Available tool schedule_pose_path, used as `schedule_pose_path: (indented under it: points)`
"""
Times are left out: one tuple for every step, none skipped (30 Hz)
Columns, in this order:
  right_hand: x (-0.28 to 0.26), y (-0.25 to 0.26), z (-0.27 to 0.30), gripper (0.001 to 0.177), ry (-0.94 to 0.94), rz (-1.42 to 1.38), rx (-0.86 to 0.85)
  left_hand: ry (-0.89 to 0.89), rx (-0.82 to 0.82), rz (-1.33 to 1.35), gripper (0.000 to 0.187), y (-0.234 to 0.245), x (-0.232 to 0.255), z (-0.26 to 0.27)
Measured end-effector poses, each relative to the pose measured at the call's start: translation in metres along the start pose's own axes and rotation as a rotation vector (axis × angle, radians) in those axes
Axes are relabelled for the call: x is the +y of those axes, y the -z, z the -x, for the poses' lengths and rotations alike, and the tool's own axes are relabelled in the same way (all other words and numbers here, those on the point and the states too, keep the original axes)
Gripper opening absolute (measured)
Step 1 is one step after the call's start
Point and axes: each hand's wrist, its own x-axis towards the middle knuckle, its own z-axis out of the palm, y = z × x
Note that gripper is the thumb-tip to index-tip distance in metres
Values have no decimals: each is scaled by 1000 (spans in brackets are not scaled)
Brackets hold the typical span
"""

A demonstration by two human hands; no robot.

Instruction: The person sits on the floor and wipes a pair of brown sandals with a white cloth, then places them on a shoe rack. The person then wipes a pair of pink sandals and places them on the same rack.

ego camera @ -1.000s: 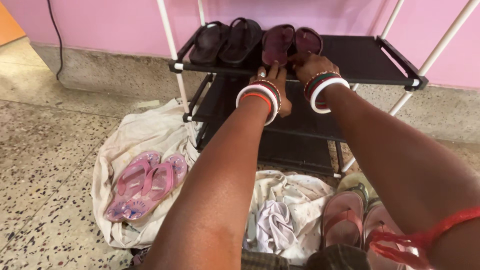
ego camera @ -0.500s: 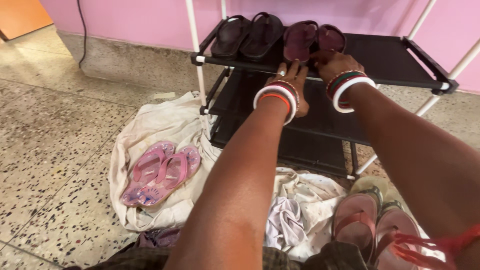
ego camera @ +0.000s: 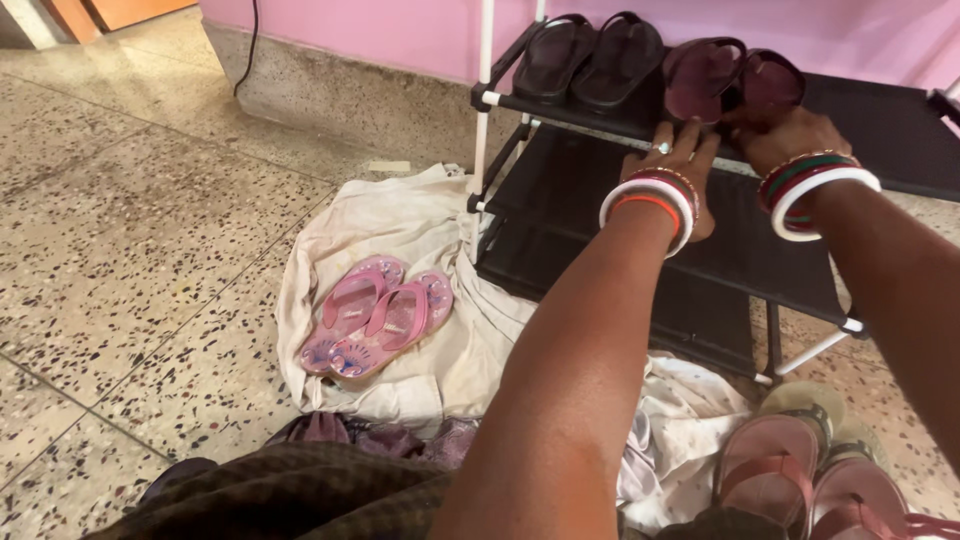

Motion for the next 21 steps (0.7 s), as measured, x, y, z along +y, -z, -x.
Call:
schedule_pose_path:
  points:
    - [1, 0, 0, 35, -8, -5, 3, 0, -2, -6, 106, -1, -1, -1]
    - [0, 0, 1, 34, -16, -9, 7, -2, 0, -8, 106, -2, -3, -1]
    - [0, 0, 1, 33, -11, -22, 12, -7, 3, -8, 106, -3, -3, -2]
    - [0, -1, 2, 31, -6, -35, 16, -11, 5, -7, 107, -4, -3, -2]
    - [1, 0, 3, 30, -3, -47, 25, -12, 8, -2, 106, -4, -3, -2]
    - [1, 1, 4, 30, -2, -56, 31, -12, 11, 3, 106, -5, -3, -2]
    - [0, 1, 4, 30, -2, -66, 36, -15, 13, 6, 105, -5, -4, -2]
    - [0, 1, 3, 29, -3, -77, 42, -18, 12, 8, 106, -5, -4, -3]
    - [-1, 1, 3, 29, -16, -86, 40, -19, 10, 10, 107, -5, -4, -3]
    - [-1, 1, 2, 29, -30, -95, 37, -21, 9, 13, 107, -4, -5, -4]
    - [-1, 1, 2, 29, -43, -103, 32, -19, 9, 11, 108, -4, -5, -4]
    - [-1, 1, 3, 29, -35, -99, 37, -18, 9, 10, 109, -4, -5, -5]
    - [-1, 0, 3, 30, -28, -96, 41, -16, 8, 9, 109, -5, -5, -6]
    - [-1, 0, 3, 30, -20, -92, 45, -20, 6, 1, 111, -5, -6, -6]
    - [-1, 0, 3, 29, -12, -92, 57, -23, 3, -6, 112, -6, -6, -6]
    - [-1, 0, 3, 29, -4, -93, 70, -26, 0, -14, 113, -7, -7, -6]
    - [-1, 0, 3, 28, 4, -93, 83, -31, 6, -23, 113, -7, -7, -5]
    - [-1, 1, 3, 28, 9, -98, 87, -35, 12, -33, 114, -7, -7, -6]
    - [-1, 0, 4, 27, 13, -103, 89, -40, 16, -42, 114, -7, -7, -5]
    - [0, 0, 4, 26, 17, -108, 92, -35, 7, -47, 114, -8, -6, -6]
    - [0, 0, 5, 27, 15, -114, 89, -30, -2, -54, 115, -7, -6, -6]
